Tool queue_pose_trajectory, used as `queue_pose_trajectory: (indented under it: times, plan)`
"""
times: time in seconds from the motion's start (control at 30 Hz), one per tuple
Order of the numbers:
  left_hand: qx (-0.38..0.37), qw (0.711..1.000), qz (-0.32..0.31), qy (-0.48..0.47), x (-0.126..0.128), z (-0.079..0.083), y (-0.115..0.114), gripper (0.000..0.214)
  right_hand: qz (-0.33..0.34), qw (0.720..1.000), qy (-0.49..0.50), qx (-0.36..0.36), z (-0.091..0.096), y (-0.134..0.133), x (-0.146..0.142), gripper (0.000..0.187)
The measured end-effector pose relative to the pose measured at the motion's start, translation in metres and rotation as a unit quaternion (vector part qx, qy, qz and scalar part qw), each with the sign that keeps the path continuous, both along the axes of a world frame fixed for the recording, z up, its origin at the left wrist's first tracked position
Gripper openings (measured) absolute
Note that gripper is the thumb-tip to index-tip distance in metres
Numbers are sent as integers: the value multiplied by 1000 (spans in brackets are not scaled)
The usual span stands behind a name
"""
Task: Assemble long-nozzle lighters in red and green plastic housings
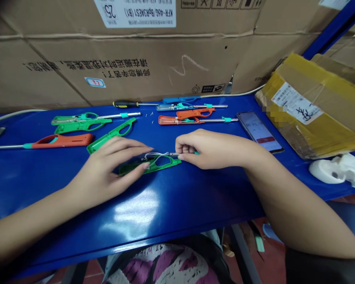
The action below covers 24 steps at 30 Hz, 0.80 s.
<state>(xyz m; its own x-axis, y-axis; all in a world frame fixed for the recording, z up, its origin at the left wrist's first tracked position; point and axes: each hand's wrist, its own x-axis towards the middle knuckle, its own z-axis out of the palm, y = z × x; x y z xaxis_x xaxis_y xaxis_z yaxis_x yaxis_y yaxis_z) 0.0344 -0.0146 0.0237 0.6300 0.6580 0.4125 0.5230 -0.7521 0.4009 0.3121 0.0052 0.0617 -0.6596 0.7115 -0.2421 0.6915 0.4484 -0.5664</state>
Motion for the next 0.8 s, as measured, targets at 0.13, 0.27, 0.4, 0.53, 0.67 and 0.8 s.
queue_pose_trajectory:
  times: [0.13, 0.27, 0.4, 0.53, 0.67, 0.8]
  plan:
    - [-13, 998, -20, 54, 21, 2, 4, 32, 11, 999, 25, 37, -3, 1, -1, 6]
    - [-35, 998, -40, 36, 33, -5, 10, 23, 13, 998, 29, 46, -4, 2, -2, 5]
    - [-30, 999, -41, 10, 33, -14, 12, 20, 23, 998, 31, 45, -1, 1, -5, 13]
    - [-19, 999, -38, 9, 29, -18, 13, 20, 33, 998, 21, 40, 0, 1, -4, 19]
    - [-26, 998, -47, 23, 26, -18, 11, 20, 45, 998, 8, 42, -2, 2, -3, 16]
    - [-32, 998, -48, 22, 26, -17, 11, 18, 50, 998, 8, 43, -4, 2, -3, 15]
